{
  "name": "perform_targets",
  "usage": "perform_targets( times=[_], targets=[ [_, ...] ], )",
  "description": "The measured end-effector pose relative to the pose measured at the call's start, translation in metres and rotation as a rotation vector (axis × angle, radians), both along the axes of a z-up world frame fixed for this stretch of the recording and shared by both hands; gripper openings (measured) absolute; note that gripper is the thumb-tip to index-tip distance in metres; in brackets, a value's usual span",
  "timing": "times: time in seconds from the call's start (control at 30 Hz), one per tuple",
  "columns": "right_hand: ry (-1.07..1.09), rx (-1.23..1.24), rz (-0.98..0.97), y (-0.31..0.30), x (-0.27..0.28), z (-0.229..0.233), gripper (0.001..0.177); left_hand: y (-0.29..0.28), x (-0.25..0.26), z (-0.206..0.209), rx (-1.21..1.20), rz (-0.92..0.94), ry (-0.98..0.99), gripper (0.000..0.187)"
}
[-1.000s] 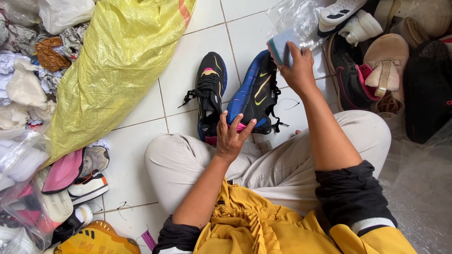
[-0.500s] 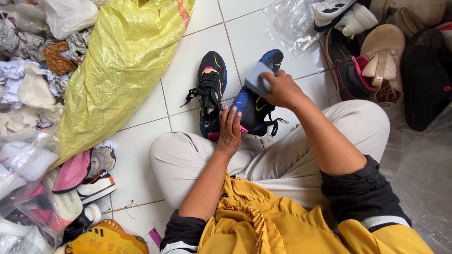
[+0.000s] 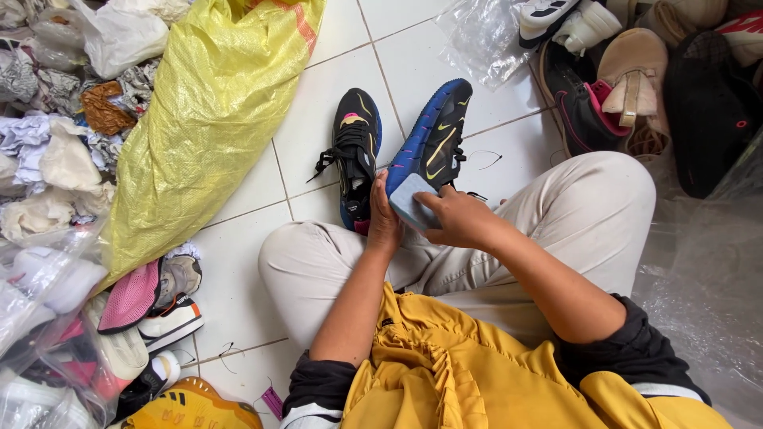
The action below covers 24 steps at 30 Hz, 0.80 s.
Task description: The person sits on the floor and scrubs a pair of black and blue sneakers with a blue sponge. They hold one shoe steady with the left hand and scrub the upper, sides, and heel with the right hand, then switch to the other shoe and repeat the scrubbing process.
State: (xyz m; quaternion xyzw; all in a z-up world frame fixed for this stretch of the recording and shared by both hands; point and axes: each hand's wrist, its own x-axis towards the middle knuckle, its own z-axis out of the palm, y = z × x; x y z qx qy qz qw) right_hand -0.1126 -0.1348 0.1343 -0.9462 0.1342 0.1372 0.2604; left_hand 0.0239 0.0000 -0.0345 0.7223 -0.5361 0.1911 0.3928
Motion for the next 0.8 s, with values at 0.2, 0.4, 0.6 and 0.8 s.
perform_targets(
  times=[0.2,0.4,0.6,0.8],
  targets=[
    [0.141,0.520,0.045,-0.049,0.005,0.047,0.071,-0.001,0.005,-0.013,-0.046,0.012,0.158,0.097],
    [-0.076,0.097,-0.338,-0.136,0.058,0.020,0.064,0.002,-0.003,-0.013,0.086,0.091,0.237,0.113],
    [-0.230,-0.115,-0.561,-0.169,0.083,-0.047,0.060,-0.001,0.000,-0.017,0.104,0.097,0.102,0.100],
    [-0.188,-0.253,-0.348,-0.142,0.081,-0.034,0.058,-0.003,0.000,-0.021,0.105,0.096,0.048,0.090]
  ],
)
